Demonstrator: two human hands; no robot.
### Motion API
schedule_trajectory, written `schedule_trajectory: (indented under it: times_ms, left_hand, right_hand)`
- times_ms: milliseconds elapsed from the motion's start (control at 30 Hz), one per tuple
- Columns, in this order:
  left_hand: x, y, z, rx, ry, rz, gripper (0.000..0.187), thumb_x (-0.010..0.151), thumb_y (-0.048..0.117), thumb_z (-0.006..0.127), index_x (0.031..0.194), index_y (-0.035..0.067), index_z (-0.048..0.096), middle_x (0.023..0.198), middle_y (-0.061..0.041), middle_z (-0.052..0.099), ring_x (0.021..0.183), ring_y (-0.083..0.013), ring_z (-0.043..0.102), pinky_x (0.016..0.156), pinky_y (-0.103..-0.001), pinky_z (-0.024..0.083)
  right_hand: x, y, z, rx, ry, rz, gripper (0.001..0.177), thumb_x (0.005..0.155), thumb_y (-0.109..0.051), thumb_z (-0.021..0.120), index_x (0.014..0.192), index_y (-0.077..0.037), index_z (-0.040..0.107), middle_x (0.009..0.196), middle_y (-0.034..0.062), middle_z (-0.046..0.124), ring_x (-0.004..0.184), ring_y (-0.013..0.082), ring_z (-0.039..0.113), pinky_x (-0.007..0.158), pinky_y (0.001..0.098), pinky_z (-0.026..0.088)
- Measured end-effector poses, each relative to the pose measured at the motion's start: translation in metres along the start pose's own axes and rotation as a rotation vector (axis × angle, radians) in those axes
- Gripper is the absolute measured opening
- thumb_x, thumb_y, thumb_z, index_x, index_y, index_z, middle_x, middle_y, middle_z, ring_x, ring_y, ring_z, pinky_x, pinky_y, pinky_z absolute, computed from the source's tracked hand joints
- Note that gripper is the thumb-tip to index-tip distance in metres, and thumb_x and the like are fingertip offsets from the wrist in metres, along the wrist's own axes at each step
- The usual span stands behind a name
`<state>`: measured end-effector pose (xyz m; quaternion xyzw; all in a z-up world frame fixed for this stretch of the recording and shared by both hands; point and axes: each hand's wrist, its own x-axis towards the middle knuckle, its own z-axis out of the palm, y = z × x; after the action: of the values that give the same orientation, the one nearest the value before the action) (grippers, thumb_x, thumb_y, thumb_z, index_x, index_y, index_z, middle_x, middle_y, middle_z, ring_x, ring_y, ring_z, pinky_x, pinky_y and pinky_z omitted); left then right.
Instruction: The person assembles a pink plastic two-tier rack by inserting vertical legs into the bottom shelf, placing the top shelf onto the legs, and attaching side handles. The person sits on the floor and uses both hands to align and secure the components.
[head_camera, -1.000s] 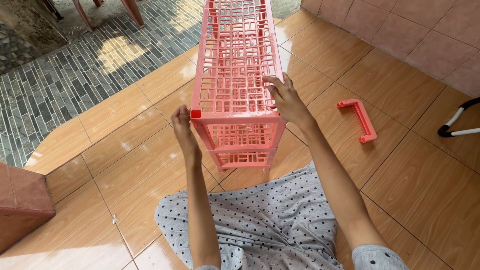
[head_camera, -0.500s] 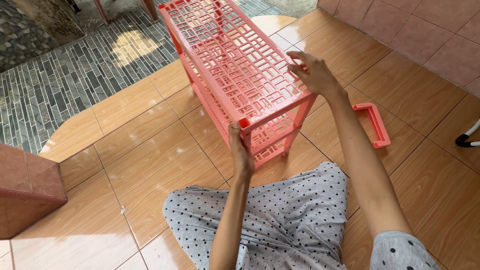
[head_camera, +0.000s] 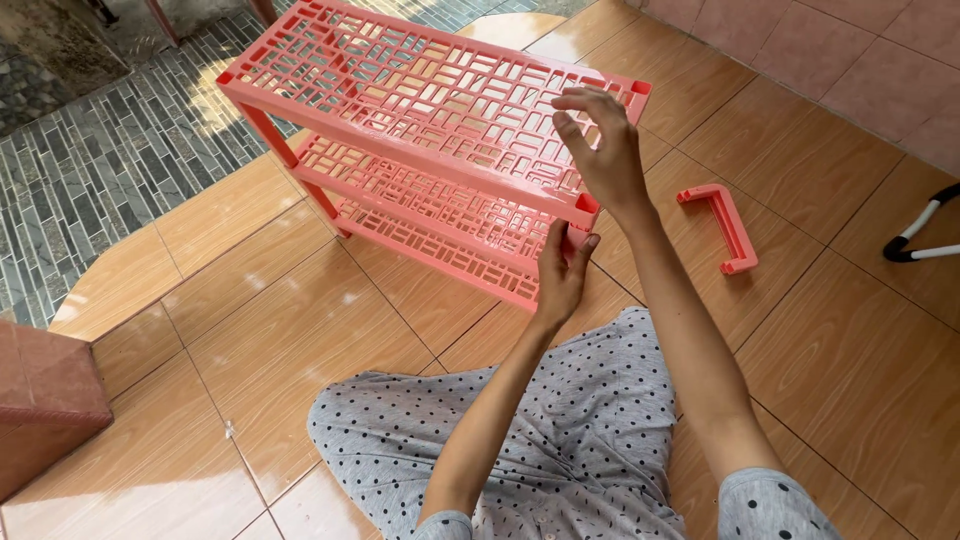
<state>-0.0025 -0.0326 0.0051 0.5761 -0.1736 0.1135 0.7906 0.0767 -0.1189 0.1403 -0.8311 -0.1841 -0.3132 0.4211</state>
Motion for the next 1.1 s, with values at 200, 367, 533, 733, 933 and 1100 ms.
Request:
schedule_trajectory:
  times_ms: [200,367,533,733,933,1100]
  left_hand:
    - [0.002,0.003,-0.006,0.161,-0.058,0.02,0.041,0.104,0.017,0.065,0.139,0.001,0.053,0.11,-0.008,0.061,0.095,-0.0152,0.053,0.09,-0.031,0.047]
    - [0.01,-0.002,0.001,0.195,-0.067,0.048,0.037,0.103,0.015,0.066,0.135,0.001,0.054,0.101,-0.005,0.054,0.087,-0.0149,0.045,0.083,-0.032,0.045]
    - [0.025,0.001,0.005,0.07,-0.119,-0.107,0.045,0.101,0.013,0.067,0.142,0.001,0.054,0.111,-0.006,0.059,0.098,-0.0134,0.05,0.09,-0.029,0.043]
    - [0.025,-0.012,-0.001,-0.073,-0.152,-0.075,0.048,0.101,0.01,0.066,0.145,-0.002,0.051,0.132,-0.005,0.062,0.116,-0.0116,0.054,0.103,-0.027,0.043]
    - [0.02,-0.043,-0.001,-0.047,-0.103,-0.211,0.06,0.1,0.004,0.066,0.157,0.0,0.046,0.123,-0.01,0.06,0.093,-0.0174,0.045,0.085,-0.031,0.044]
    - [0.017,-0.051,0.004,-0.201,-0.125,-0.029,0.062,0.101,0.003,0.06,0.157,0.0,0.034,0.15,-0.008,0.049,0.136,-0.0153,0.047,0.109,-0.029,0.043]
  right_hand:
    - [-0.017,-0.013,-0.012,-0.097,-0.136,0.186,0.051,0.104,-0.053,0.052,0.133,-0.014,0.065,0.152,0.0169,0.05,0.15,0.034,0.033,0.121,0.0526,0.026]
    - [0.006,-0.003,0.018,-0.394,-0.438,0.321,0.082,0.097,-0.074,0.015,0.152,-0.02,0.044,0.165,0.0191,0.025,0.155,0.0354,0.004,0.119,0.0634,0.0]
    - [0.018,0.011,0.03,-0.562,-0.542,0.31,0.085,0.097,-0.076,0.014,0.159,-0.023,0.035,0.166,0.0162,0.022,0.157,0.0334,0.005,0.124,0.0581,0.002]
    - [0.009,0.022,0.03,-0.571,-0.514,0.23,0.08,0.1,-0.072,0.012,0.162,-0.023,0.026,0.17,0.0123,0.016,0.158,0.0308,0.002,0.124,0.0601,0.001]
    - [0.002,0.01,0.031,-0.61,-0.408,0.199,0.075,0.104,-0.065,0.016,0.165,-0.022,0.02,0.172,0.0125,0.009,0.158,0.032,-0.002,0.122,0.068,0.0]
    - [-0.004,0.007,0.031,-0.549,-0.357,0.215,0.071,0.107,-0.062,0.022,0.165,-0.021,0.021,0.172,0.0154,0.008,0.159,0.034,-0.002,0.122,0.07,0.003]
